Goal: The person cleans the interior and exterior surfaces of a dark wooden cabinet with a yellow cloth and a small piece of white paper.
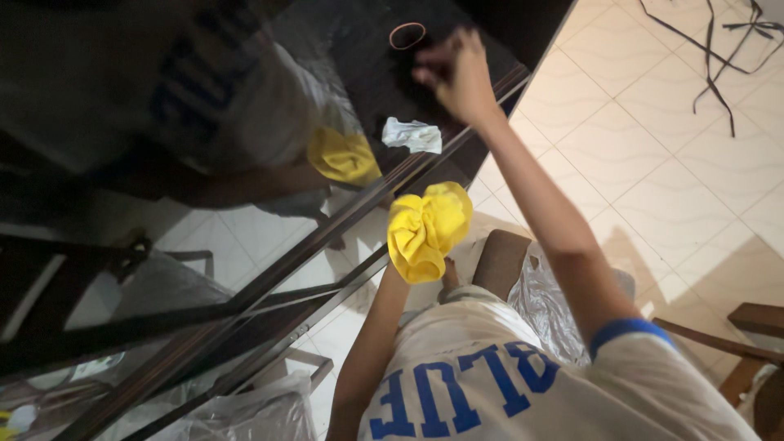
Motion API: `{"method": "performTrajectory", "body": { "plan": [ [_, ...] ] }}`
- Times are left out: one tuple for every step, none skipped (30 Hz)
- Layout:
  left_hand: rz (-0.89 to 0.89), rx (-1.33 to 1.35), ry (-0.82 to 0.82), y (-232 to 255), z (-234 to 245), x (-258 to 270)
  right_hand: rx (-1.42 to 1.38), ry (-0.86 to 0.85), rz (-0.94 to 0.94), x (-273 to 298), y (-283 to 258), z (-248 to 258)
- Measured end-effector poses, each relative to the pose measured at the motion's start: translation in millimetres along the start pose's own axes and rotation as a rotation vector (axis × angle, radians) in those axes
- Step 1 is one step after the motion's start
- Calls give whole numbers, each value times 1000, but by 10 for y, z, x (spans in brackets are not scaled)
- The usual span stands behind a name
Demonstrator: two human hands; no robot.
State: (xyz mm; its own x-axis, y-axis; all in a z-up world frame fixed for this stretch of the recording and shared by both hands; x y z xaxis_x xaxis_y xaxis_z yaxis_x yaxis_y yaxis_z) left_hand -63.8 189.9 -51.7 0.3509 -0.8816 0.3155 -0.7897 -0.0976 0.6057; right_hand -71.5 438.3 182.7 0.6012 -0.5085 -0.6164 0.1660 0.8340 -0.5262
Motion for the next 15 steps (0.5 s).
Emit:
{"method": "performTrajectory", "body": {
  "plan": [
    [2,0,-2,-1,-8,-3,46,33,-2,-156,169,-79],
    [6,0,-4,-13,-19,6,78,27,15,-272,307,-193],
    [8,2,-11,-27,-45,4,110,22,37,-381,426,-305],
    [11,2,-13,-45,-65,6,141,18,58,-427,519,-401],
    [15,2,-16,-65,-71,18,138,6,36,-417,615,-497],
    [18,5,-15,-74,-74,11,134,-5,14,-416,690,-576],
    [17,6,-17,-81,-90,-5,130,-16,-3,-453,749,-622],
    [17,5,-17,-82,-102,-28,105,-28,-23,-488,798,-643],
    [20,10,-13,-99,-102,-25,78,-44,-47,-477,832,-659],
    [22,12,-12,-113,-105,-33,52,-59,-71,-479,862,-669],
    [25,15,-10,-112,-106,-57,53,-93,-98,-501,892,-690],
    [25,12,-8,-108,-107,-78,55,-128,-124,-523,920,-708],
    [27,14,-11,-116,-127,-115,58,-164,-153,-523,949,-716],
    [28,16,-12,-129,-149,-155,85,-165,-92,-541,893,-707],
    [27,17,-12,-135,-155,-173,110,-168,-34,-547,817,-708]
  ]
}}
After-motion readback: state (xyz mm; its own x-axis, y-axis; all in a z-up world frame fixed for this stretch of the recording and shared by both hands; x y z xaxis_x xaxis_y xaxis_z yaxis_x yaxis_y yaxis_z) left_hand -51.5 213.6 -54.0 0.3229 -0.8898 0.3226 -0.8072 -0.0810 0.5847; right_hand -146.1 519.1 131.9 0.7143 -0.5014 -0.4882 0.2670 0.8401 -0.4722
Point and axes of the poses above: each hand's wrist, its own x-axis away from the middle knuckle, its own z-axis out of the back of the hand, y = z × x, the point moved 8 cm from there along -x, towards the middle knuckle, and after that the axes turned 2 degrees about -y, right-handed, at the moved point
